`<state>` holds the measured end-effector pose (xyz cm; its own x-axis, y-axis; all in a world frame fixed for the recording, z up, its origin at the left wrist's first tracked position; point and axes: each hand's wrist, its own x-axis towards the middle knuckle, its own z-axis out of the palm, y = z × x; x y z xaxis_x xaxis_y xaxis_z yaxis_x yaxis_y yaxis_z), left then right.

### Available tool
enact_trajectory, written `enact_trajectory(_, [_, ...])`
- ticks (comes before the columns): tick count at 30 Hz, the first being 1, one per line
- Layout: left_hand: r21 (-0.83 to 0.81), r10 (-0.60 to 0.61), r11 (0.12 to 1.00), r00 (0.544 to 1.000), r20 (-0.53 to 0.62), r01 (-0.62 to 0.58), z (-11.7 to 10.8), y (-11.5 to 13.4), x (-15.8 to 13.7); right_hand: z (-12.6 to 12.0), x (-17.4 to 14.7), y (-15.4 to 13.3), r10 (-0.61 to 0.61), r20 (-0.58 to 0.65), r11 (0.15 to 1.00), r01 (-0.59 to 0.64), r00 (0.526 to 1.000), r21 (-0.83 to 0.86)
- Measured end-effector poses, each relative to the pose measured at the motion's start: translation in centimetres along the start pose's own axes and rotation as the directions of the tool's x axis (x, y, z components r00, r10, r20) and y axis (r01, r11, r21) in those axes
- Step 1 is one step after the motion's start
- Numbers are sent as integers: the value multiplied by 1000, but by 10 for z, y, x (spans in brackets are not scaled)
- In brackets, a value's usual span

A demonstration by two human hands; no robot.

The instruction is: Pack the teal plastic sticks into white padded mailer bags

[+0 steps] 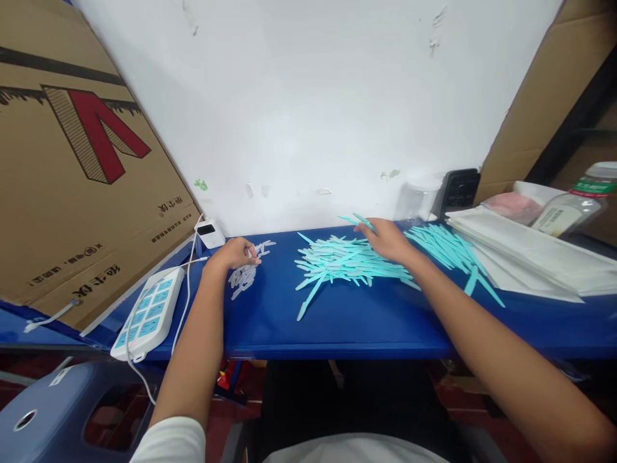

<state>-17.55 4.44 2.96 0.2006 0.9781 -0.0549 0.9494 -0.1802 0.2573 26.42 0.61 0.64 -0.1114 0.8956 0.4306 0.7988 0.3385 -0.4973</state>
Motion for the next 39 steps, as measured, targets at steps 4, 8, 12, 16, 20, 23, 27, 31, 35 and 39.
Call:
enact_trajectory(4, [-17,-41,999,996,76,42,8,-4,5,4,-1,-2,-32,31,999,32,999,3])
enact_trajectory(8, [-29,-104,994,986,130,108,12,-10,10,5,-1,-3,-46,39,999,46,998,6])
enact_trajectory(12, [-70,-58,995,991,121,67,15,-9,13,5,-1,-2,-47,40,999,47,998,13])
enact_trajectory(16, [-231,103,967,994,-21,-105,22,14,12,3,-2,-7,-54,47,995,50,997,82])
enact_trajectory(20, [-514,240,823,968,-71,-241,30,49,7,-2,-7,-20,-87,104,965,58,991,257])
enact_trajectory(23, [-644,326,703,941,-87,-303,35,70,4,-5,-10,-29,-113,136,935,59,984,350])
enact_trajectory(27, [-742,394,589,915,-82,-321,43,85,1,-6,-11,-32,-84,156,924,19,984,382])
enact_trajectory(31, [-761,390,556,913,-116,-334,49,94,-1,-5,-12,-33,-63,174,915,-12,983,403])
enact_trajectory(35, [-753,402,556,907,-127,-352,53,100,-2,-2,-13,-35,-80,183,903,-7,980,430])
enact_trajectory(39, [-747,412,567,905,-106,-346,52,104,-5,-1,-13,-35,-103,191,896,7,976,445])
